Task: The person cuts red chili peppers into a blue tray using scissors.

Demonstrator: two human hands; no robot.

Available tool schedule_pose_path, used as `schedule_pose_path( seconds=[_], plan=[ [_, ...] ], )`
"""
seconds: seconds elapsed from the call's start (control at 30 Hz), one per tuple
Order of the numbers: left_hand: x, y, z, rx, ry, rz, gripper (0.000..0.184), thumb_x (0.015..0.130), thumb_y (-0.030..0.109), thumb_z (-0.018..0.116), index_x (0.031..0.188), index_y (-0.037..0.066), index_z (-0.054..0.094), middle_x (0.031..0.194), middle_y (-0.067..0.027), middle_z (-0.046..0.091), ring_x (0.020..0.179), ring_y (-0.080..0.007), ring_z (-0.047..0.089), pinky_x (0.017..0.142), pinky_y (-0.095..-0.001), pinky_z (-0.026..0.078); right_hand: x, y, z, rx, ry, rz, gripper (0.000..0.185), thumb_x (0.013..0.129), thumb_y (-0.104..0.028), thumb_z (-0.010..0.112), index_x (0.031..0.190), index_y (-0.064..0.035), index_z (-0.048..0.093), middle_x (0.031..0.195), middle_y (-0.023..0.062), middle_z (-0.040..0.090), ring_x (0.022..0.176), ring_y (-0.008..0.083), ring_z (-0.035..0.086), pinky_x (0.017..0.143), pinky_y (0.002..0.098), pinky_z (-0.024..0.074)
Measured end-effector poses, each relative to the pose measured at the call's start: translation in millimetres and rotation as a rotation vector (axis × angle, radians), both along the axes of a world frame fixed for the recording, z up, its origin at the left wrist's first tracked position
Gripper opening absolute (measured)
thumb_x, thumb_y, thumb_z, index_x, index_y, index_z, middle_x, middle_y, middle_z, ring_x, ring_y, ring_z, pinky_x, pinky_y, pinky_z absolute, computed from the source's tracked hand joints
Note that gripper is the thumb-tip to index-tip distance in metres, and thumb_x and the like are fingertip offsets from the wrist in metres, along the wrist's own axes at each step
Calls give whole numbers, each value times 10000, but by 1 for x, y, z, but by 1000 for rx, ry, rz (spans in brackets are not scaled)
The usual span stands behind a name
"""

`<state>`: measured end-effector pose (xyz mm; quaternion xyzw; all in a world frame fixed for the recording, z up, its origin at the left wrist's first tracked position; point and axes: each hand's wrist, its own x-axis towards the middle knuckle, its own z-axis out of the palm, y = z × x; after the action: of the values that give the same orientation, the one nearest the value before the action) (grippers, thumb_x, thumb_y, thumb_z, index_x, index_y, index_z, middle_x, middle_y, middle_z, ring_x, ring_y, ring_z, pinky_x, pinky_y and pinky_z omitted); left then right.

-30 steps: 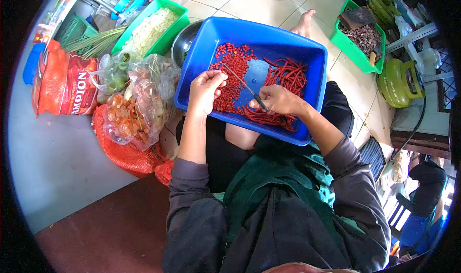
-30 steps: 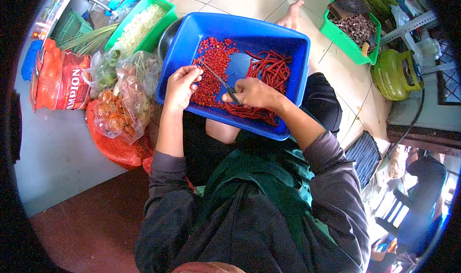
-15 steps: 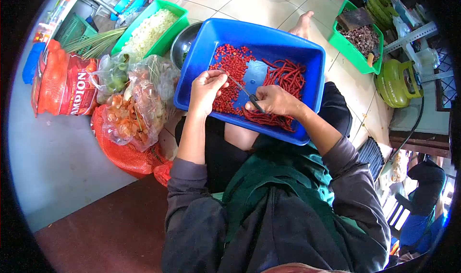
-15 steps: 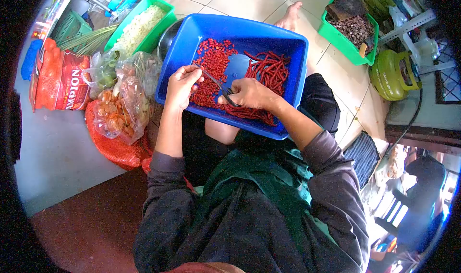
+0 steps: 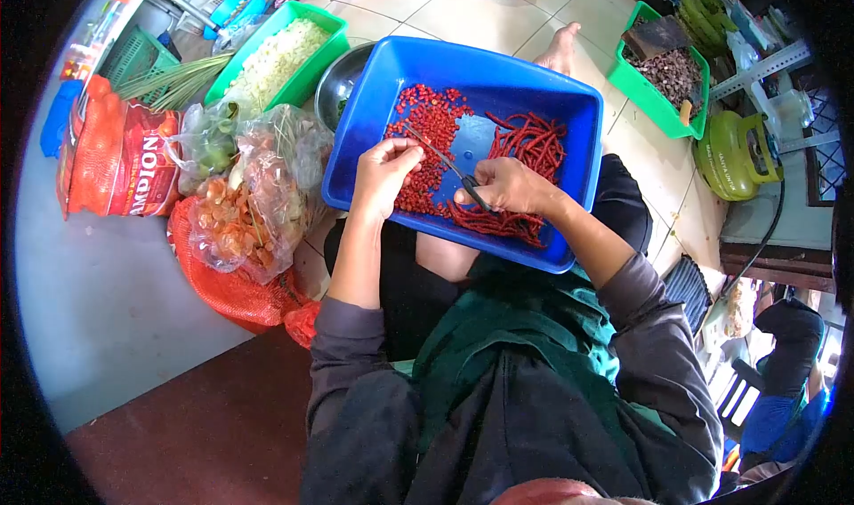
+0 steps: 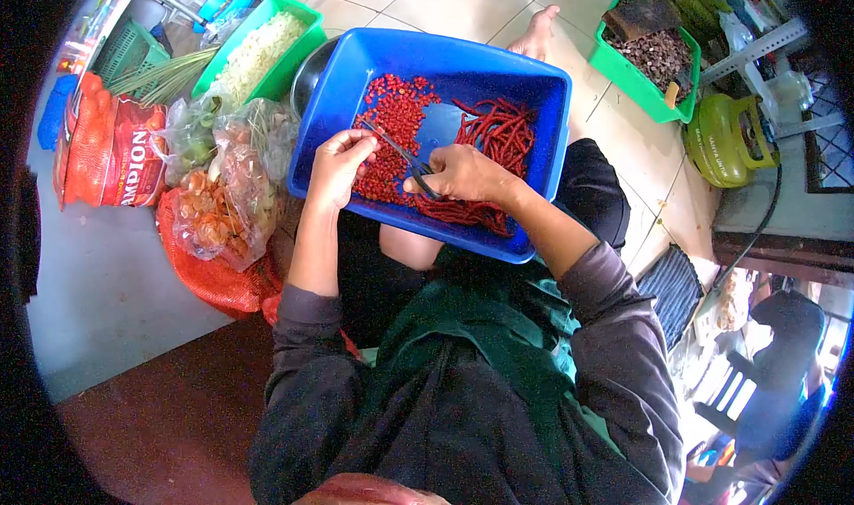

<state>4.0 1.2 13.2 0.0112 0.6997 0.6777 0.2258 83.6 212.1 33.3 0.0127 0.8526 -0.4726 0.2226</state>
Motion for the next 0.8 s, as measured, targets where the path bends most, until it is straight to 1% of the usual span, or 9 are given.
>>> schedule_pose_path(
  seconds=[0.13, 0.23, 0.33, 0.43, 0.53, 0.63, 0.8],
  plan=[
    [-2, -1, 0, 80, -55, 16, 139, 864, 103, 645, 975, 22, 633, 847, -46, 648, 675, -54, 564, 517, -157, 416, 1, 3, -6, -28, -15, -13, 642, 706, -633, 689, 651, -6, 557, 543, 61, 514, 554, 163, 522, 530, 332, 413],
    [-4, -1, 1, 104, -85, 53, 128, 868, 92, 637, 972, 17, 632, 848, -44, 647, 671, -53, 559, 512, -152, 418, 2, 7, -9, -58, -48, -21, 640, 708, -630, 688, 678, -2, 567, 565, 74, 530, 575, 177, 533, 548, 334, 423],
    [-5, -1, -2, 130, -106, 76, 130, 869, 92, 635, 973, 15, 631, 848, -38, 646, 669, -52, 555, 512, -151, 416, 4, 5, -5, 25, -53, -1, 645, 705, -634, 687, 697, 0, 570, 590, 82, 538, 598, 184, 530, 564, 344, 419],
    [-3, -1, 1, 119, -104, 41, 135, 868, 93, 637, 976, 11, 631, 847, -34, 645, 668, -51, 555, 511, -152, 416, 6, -1, -6, 28, 6, 27, 574, 717, -574, 725, 641, -53, 495, 551, 3, 443, 548, 112, 442, 487, 299, 340],
    [-2, 0, 2, 107, -88, 33, 142, 867, 95, 638, 979, 9, 634, 844, -33, 643, 664, -50, 551, 509, -153, 414, 3, -3, 4, -9, -20, 32, 655, 697, -647, 683, 668, -4, 562, 597, 80, 518, 603, 177, 504, 565, 353, 403],
    [-3, -1, -2, 141, -80, 53, 119, 833, 96, 661, 914, 9, 650, 808, -35, 652, 660, -68, 573, 523, -177, 416, 1, -5, -5, 31, 5, 36, 654, 690, -646, 690, 654, -7, 557, 592, 77, 503, 598, 173, 496, 559, 357, 400],
    [-3, 1, 0, 56, -70, 18, 121, 834, 103, 661, 909, 8, 650, 798, -37, 655, 660, -71, 575, 525, -180, 416, 3, -6, -7, 14, 27, -5, 662, 678, -654, 695, 649, -7, 555, 572, 74, 485, 587, 173, 481, 546, 366, 393]
  ],
)
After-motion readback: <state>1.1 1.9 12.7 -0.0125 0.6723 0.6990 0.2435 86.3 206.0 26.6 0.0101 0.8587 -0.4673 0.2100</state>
